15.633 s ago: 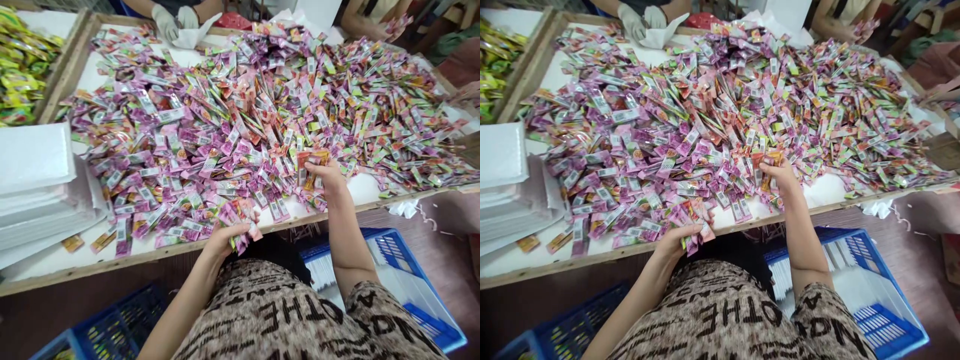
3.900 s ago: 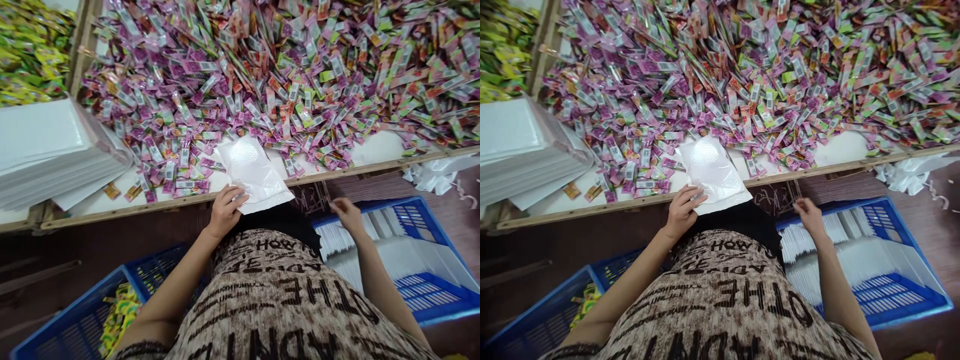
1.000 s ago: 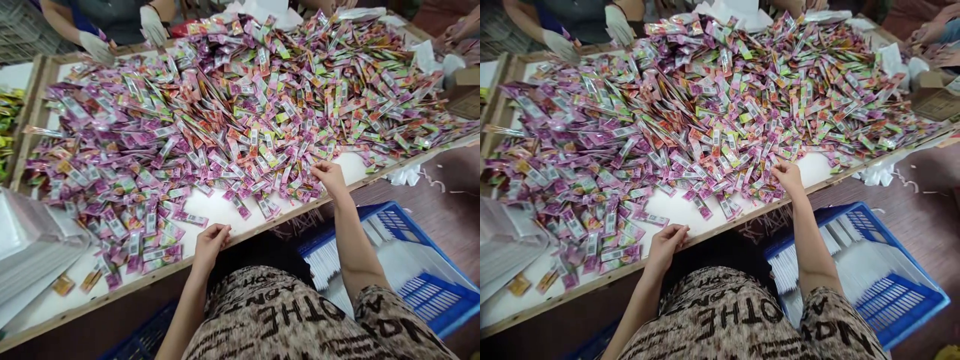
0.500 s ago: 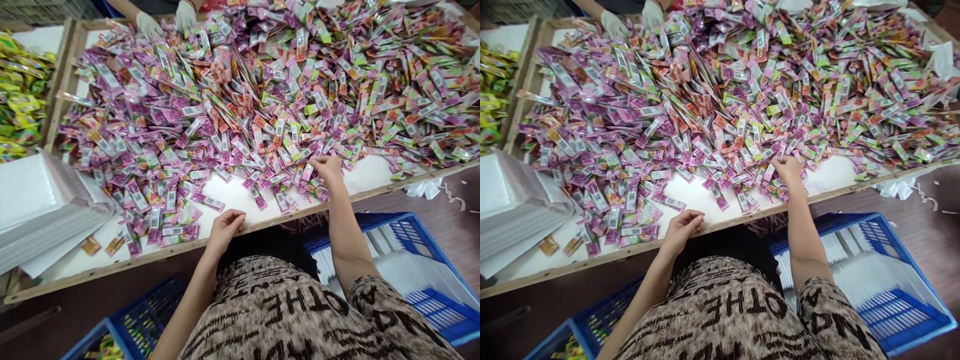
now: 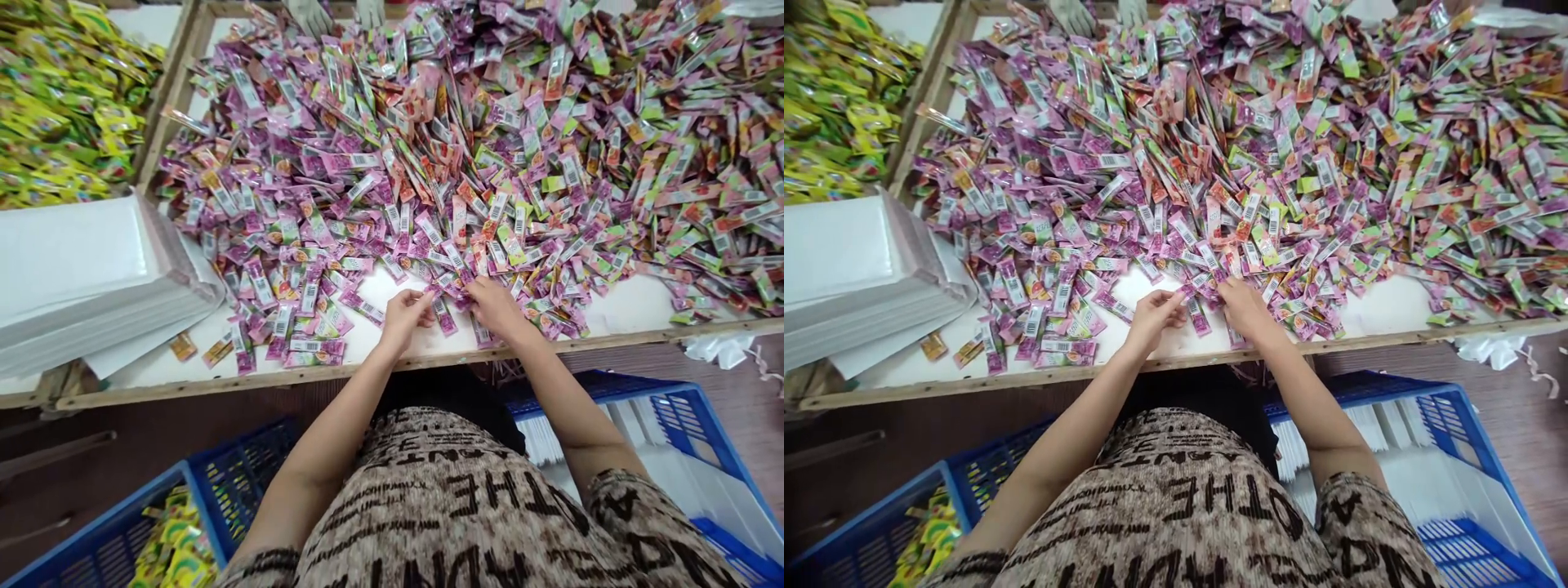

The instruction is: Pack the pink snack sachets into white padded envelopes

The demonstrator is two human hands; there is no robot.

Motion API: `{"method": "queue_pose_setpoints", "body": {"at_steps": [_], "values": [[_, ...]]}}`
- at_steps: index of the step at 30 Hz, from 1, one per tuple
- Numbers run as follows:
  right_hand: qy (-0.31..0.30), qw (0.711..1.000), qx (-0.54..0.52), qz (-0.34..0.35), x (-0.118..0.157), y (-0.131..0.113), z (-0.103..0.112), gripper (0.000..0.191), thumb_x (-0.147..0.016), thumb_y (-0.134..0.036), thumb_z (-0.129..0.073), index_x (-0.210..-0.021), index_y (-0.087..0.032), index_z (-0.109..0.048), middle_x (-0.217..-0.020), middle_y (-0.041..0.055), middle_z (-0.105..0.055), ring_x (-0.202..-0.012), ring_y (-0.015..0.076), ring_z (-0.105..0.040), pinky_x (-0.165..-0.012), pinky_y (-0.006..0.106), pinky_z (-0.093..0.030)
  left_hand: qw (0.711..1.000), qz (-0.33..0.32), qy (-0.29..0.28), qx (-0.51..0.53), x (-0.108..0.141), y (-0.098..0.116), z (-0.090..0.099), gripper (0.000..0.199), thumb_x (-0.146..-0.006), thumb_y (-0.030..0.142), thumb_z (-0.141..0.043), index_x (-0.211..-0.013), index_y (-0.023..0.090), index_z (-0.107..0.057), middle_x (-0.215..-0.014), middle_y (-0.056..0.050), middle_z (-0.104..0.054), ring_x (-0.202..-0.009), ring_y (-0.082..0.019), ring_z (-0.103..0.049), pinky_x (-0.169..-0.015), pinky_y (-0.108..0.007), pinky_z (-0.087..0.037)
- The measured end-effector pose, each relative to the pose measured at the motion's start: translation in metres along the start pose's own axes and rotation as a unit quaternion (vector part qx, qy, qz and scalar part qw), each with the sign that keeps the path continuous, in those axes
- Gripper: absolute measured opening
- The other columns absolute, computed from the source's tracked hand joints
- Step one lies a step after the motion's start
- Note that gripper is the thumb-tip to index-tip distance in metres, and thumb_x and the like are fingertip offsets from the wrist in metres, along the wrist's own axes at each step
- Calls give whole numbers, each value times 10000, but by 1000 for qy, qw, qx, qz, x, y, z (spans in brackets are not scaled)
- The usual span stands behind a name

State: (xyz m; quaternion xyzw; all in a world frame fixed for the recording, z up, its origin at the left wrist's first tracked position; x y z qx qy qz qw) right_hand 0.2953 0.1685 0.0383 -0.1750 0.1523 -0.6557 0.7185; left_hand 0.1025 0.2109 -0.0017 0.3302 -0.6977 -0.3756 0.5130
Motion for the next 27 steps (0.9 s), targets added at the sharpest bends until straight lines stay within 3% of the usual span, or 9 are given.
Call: {"method": "queue_pose_setpoints", "body": {"at_steps": [2, 5, 10, 13, 16, 18, 21, 24, 27], "values": [[51, 998, 26, -17, -10, 0, 5, 97, -901, -205, -527, -897, -171, -618, -979, 126, -618, -958, 273, -567, -827, 385, -457, 1000, -25, 15, -10, -8, 4, -4, 332, -679, 381, -804, -745, 146, -578, -614, -17, -626, -502, -131, -612, -433, -212, -434], [108, 989, 11, -102, -36, -2, 11, 192, -936, -315, -513, -1001, -164, -612, -932, 124, -653, -902, 282, -596, -800, 388, -461, 995, -70, 68, 19, -14, 8, 2, 272, -671, 313, -770, -686, 167, -542, -633, 21, -581, -554, -124, -626, -463, -200, -438], [79, 970, 10, -230, -84, -2, -6, 544, -807, -513, -685, -1182, -125, -615, -1078, 180, -697, -999, 320, -649, -865, 403, -481, 986, -69, 99, 119, -22, 11, 13, 264, -671, 272, -756, -768, 186, -527, -709, 24, -600, -648, -140, -663, -594, -242, -518], [60, 969, -28, -239, -93, 7, -16, 517, -694, -511, -774, -1044, -139, -689, -1004, 154, -724, -942, 311, -669, -835, 396, -499, 974, -67, 108, 189, -33, 14, 8, 306, -669, 284, -781, -845, 183, -552, -748, 7, -637, -642, -126, -637, -637, -262, -527], [71, 957, -166, -227, -89, 18, -20, 382, -633, -445, -809, -849, -147, -709, -839, 83, -727, -813, 264, -669, -777, 371, -507, 968, -96, 99, 210, -47, 16, -8, 357, -604, 273, -832, -863, 161, -613, -808, -3, -647, -681, -113, -601, -629, -233, -488], [78, 925, -298, -221, -83, 22, -18, 380, -582, -430, -834, -803, -151, -701, -781, 41, -715, -745, 224, -654, -742, 352, -513, 969, -113, 91, 199, -57, 16, -21, 332, -603, 293, -832, -837, 153, -642, -788, 4, -631, -667, -106, -558, -598, -220, -441], [77, 851, -468, -226, -73, 20, -11, 412, -510, -400, -879, -787, -156, -697, -749, 15, -707, -677, 188, -637, -703, 344, -530, 963, -150, 125, 187, -66, 18, -31, 228, -688, 327, -763, -777, 161, -635, -703, 26, -566, -640, -102, -498, -610, -223, -406], [88, 793, -557, -230, -61, 17, 6, 404, -509, -383, -899, -782, -179, -683, -740, 9, -702, -658, 184, -642, -675, 348, -546, 952, -231, 160, 125, -61, 34, -18, 152, -775, 313, -679, -766, 178, -609, -698, 27, -540, -658, -110, -484, -645, -227, -393], [118, 767, -596, -204, -49, 12, 20, 381, -561, -390, -884, -829, -215, -677, -787, 4, -707, -716, 193, -660, -694, 350, -557, 943, -310, 114, -42, -43, 56, 7, 88, -814, 265, -638, -774, 189, -620, -731, 18, -572, -692, -127, -503, -683, -246, -393]]}}
Point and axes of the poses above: each hand's wrist, its own x-axis away from the middle knuckle, its own z-axis out of the back of the hand, y = z × x, the point moved 3 cm from there along -x, towards the middle knuckle
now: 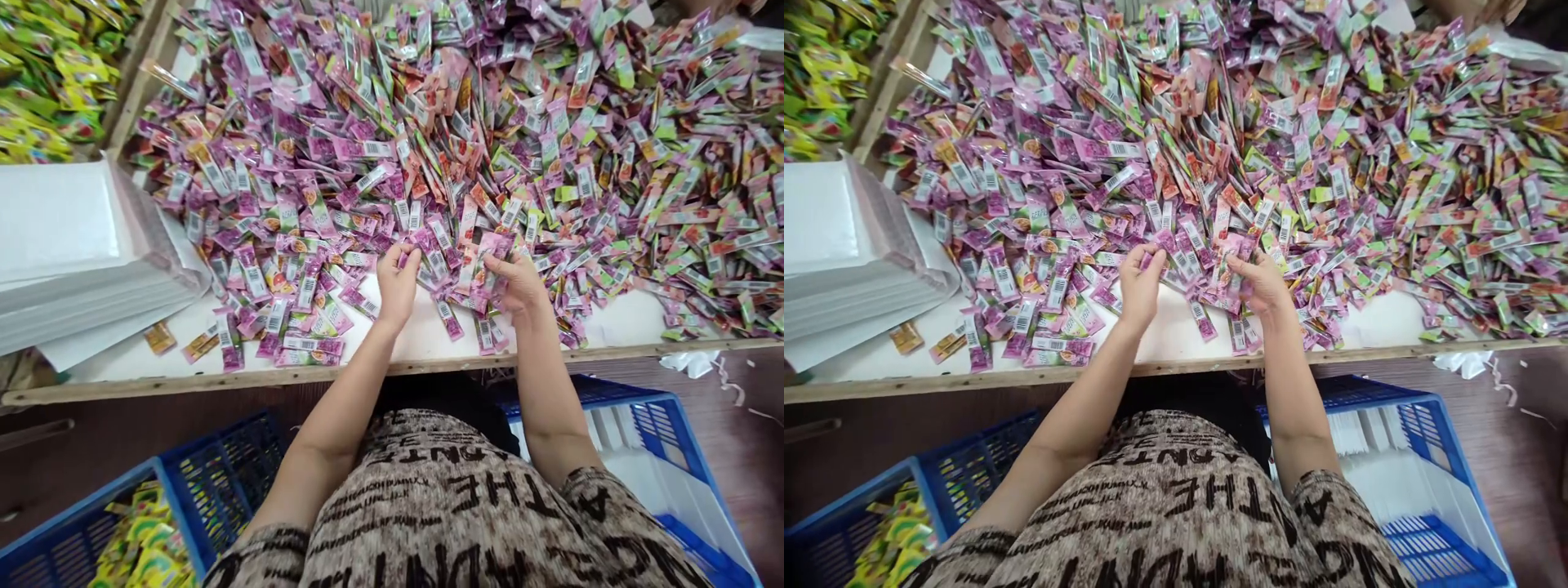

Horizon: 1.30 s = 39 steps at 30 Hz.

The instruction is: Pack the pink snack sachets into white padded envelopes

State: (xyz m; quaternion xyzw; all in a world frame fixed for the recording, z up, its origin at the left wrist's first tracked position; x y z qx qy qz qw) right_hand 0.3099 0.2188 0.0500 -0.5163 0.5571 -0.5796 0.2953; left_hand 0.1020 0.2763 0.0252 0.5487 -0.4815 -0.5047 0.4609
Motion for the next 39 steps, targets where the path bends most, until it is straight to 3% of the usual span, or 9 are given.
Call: {"method": "queue_pose_setpoints", "body": {"at_steps": [5, 10, 16, 21, 25, 31, 34, 36, 39], "values": [[-57, 998, 26, -1, 27, 32, -29, 393, -643, -388, -846, -961, -220, -688, -942, 38, -726, -863, 216, -668, -822, 386, -551, 966, -38, -192, -171, 24, 11, 33, 76, -800, 215, -640, -731, 193, -663, -752, -6, -639, -756, -168, -564, -745, -293, -411], [-70, 993, -73, -58, 53, 79, -65, 484, -598, -341, -845, -1033, -232, -662, -995, 22, -726, -946, 221, -668, -913, 380, -527, 979, 159, -131, 3, 62, -12, 39, 292, -718, 299, -781, -984, 192, -725, -853, -16, -673, -792, -159, -603, -784, -296, -461], [-82, 982, -136, -101, 69, 90, -59, 468, -500, -151, -779, -942, -238, -649, -815, -23, -719, -801, 210, -679, -808, 366, -554, 925, 315, -53, 208, 92, -19, 41, 570, -533, 228, -918, -1059, 198, -703, -918, -33, -726, -857, -177, -668, -870, -344, -502], [-91, 983, -135, -88, 72, 93, -55, 586, -543, -227, -818, -1097, -238, -625, -936, 8, -742, -947, 226, -684, -926, 387, -533, 921, 302, -57, 240, 101, -18, 37, 354, -651, 330, -872, -934, 170, -732, -1011, -68, -753, -977, -210, -682, -935, -351, -502], [-112, 989, -72, -66, 76, 97, -62, 631, -586, -202, -744, -1201, -246, -608, -1109, 22, -728, -1058, 243, -667, -1024, 419, -495, 942, 275, -102, 164, 103, -21, 30, 413, -611, 302, -900, -957, 166, -721, -922, -39, -752, -824, -169, -680, -830, -311, -527], [-173, 981, 57, 60, 92, 89, -81, 876, -533, -82, -556, -1386, -281, -532, -1520, 14, -468, -1427, 243, -405, -1212, 379, -291, 936, 283, -147, 148, 103, -17, 25, 397, -590, 243, -898, -932, 162, -712, -838, -19, -734, -742, -152, -666, -755, -280, -527], [-241, 964, 94, 60, 83, 75, -72, 788, -569, -105, -585, -1339, -271, -578, -1468, 34, -520, -1351, 252, -491, -1141, 385, -389, 938, 277, -138, 157, 98, -14, 36, 321, -619, 235, -872, -899, 160, -734, -843, -30, -741, -743, -162, -674, -770, -297, -537], [-196, 972, 120, 56, 61, 62, -55, 601, -646, -176, -612, -1243, -239, -628, -1273, 68, -645, -1118, 240, -638, -995, 399, -501, 955, 243, -112, 129, 93, -12, 48, 269, -636, 240, -855, -867, 157, -744, -854, -38, -742, -758, -166, -675, -775, -294, -535], [53, 967, 236, 80, 16, 43, -25, 358, -746, -351, -642, -1071, -202, -650, -881, 49, -670, -782, 209, -642, -853, 426, -528, 971, 211, -105, 47, 89, -9, 60, 240, -637, 263, -846, -813, 151, -727, -814, -44, -731, -710, -163, -661, -686, -269, -520]]}}
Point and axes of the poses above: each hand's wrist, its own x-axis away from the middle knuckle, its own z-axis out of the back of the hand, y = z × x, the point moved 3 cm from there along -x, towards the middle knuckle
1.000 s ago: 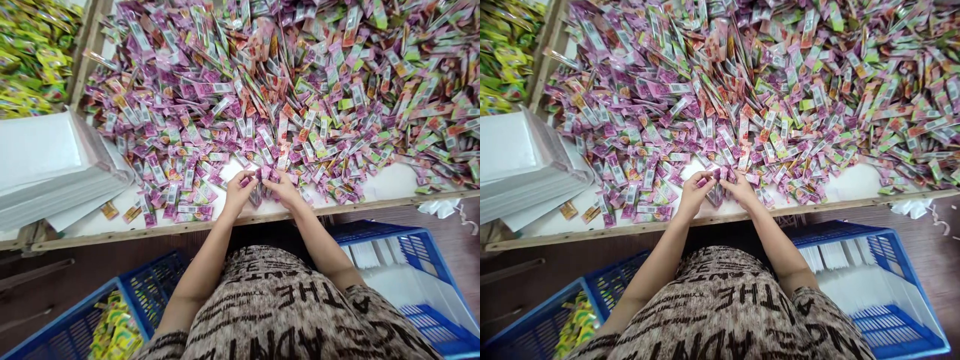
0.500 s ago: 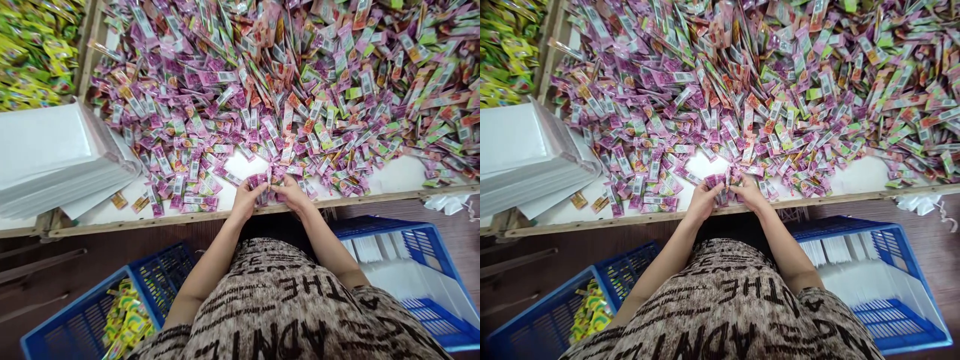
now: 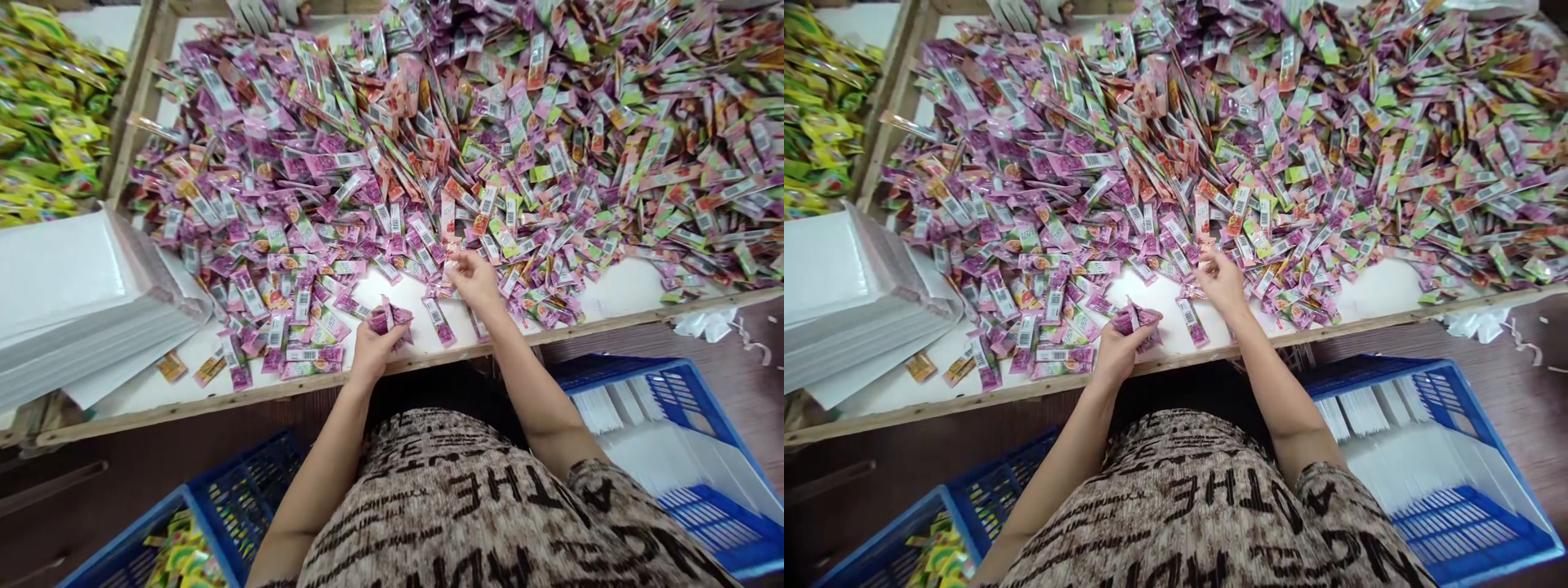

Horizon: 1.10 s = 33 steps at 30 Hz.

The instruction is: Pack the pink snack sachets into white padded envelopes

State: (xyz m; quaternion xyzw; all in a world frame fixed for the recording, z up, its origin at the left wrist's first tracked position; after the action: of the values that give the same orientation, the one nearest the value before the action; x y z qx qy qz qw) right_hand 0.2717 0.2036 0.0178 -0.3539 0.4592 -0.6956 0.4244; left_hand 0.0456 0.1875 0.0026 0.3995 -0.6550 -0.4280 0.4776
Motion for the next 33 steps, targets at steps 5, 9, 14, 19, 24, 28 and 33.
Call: {"method": "queue_pose_setpoints", "body": {"at_steps": [5, 9, 14, 19, 24, 28, 33], "values": [[102, 983, 153, -20, -31, 6, 7, 290, -641, -397, -755, -661, -219, -527, -664, -7, -540, -768, 213, -583, -864, 419, -489, 996, 22, -12, -85, 5, -1, 0, 372, -518, 212, -903, -783, 175, -644, -654, 20, -660, -577, -130, -600, -587, -233, -479], [90, 991, -91, -26, -38, 8, 24, 270, -720, -431, -666, -830, -228, -527, -765, -10, -621, -684, 172, -590, -690, 335, -517, 999, 54, 3, -2, 3, -5, 9, 368, -576, 265, -892, -841, 177, -652, -685, 27, -642, -589, -124, -607, -573, -224, -476], [296, 953, 53, -34, -100, -6, 78, 310, -705, -424, -688, -870, -219, -524, -838, 45, -630, -789, 211, -586, -773, 381, -507, 985, 127, -11, 114, -1, -4, 17, 418, -610, 305, -884, -924, 175, -641, -692, 7, -668, -629, -147, -651, -614, -246, -511], [269, 950, 155, -26, -137, -9, 86, 249, -683, -373, -688, -686, -228, -486, -730, 14, -541, -755, 205, -546, -793, 386, -487, 981, 151, -6, 124, -1, -2, 16, 435, -569, 296, -903, -903, 172, -652, -682, 10, -666, -628, -144, -656, -589, -228, -503], [189, 977, 40, 85, -138, -16, 64, 368, -725, -408, -667, -1025, -230, -552, -963, 20, -609, -795, 174, -571, -788, 355, -499, 977, 164, -6, 139, -2, -3, 16, 432, -581, 283, -901, -909, 168, -643, -696, 8, -661, -630, -140, -652, -589, -228, -505], [106, 969, 204, 89, -149, -27, 41, 340, -646, -293, -761, -942, -181, -637, -872, 47, -640, -878, 245, -593, -915, 435, -463, 975, 167, 3, 144, -1, -3, 17, 414, -593, 276, -897, -903, 165, -647, -692, 9, -656, -625, -136, -650, -589, -227, -504], [125, 974, 153, 111, -150, -34, 42, 250, -784, -323, -652, -982, -171, -651, -940, 68, -654, -945, 247, -615, -901, 420, -487, 974, 166, 4, 155, -1, -3, 17, 409, -597, 285, -893, -908, 170, -653, -687, 7, -663, -629, -138, -650, -580, -222, -491]]}}
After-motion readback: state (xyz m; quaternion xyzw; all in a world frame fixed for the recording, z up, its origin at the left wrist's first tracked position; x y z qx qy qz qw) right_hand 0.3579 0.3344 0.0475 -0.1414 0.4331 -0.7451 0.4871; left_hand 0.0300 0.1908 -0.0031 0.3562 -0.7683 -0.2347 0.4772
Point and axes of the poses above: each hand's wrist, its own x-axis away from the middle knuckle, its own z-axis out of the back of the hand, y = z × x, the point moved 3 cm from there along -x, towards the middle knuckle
